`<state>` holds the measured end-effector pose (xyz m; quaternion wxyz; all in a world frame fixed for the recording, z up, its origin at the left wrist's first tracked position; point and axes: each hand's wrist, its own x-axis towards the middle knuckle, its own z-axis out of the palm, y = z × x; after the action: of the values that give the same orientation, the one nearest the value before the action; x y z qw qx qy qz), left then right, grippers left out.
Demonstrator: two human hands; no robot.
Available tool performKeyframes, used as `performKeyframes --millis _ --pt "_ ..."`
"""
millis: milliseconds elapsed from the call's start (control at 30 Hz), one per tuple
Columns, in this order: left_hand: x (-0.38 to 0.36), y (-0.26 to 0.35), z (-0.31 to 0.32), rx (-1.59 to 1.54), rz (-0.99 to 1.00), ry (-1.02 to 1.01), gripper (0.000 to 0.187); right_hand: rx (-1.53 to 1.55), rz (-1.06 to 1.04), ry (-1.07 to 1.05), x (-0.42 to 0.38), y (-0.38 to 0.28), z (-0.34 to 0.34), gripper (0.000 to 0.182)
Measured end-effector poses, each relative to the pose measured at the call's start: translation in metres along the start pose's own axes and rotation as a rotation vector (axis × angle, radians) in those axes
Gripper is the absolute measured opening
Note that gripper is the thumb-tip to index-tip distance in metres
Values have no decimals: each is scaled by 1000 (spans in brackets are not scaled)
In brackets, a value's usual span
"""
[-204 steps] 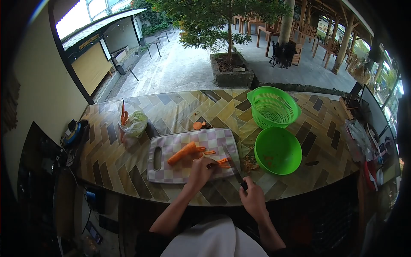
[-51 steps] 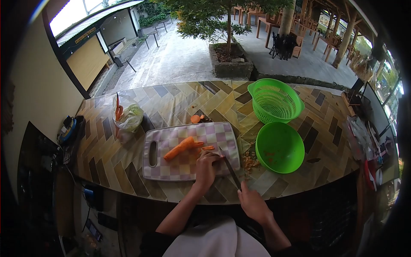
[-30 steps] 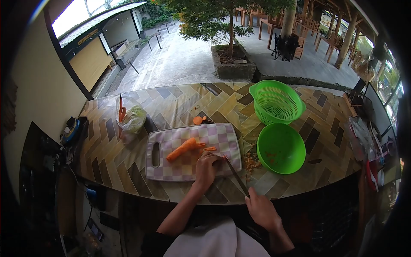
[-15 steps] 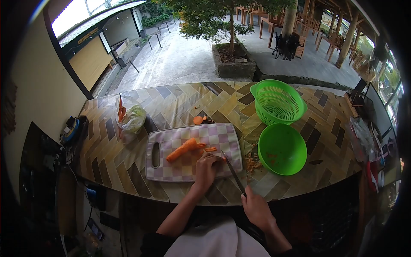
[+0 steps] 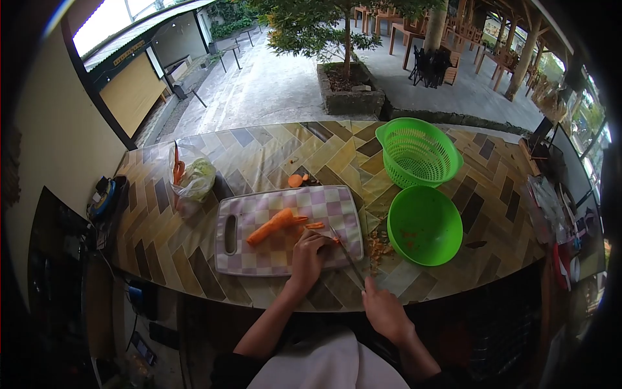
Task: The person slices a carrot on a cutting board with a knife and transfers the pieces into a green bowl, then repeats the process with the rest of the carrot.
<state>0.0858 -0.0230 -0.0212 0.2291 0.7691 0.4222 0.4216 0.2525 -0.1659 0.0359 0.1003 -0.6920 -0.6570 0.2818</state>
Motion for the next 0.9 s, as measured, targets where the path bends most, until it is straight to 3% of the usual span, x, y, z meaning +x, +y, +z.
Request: performKeyframes --millis 267,900 --pt "-4 1 2 52 56 -12 23 -47 39 0 -6 -6 5 22" --pt "2 0 -4 -2 -29 -15 22 67 14 60 0 -7 5 24"
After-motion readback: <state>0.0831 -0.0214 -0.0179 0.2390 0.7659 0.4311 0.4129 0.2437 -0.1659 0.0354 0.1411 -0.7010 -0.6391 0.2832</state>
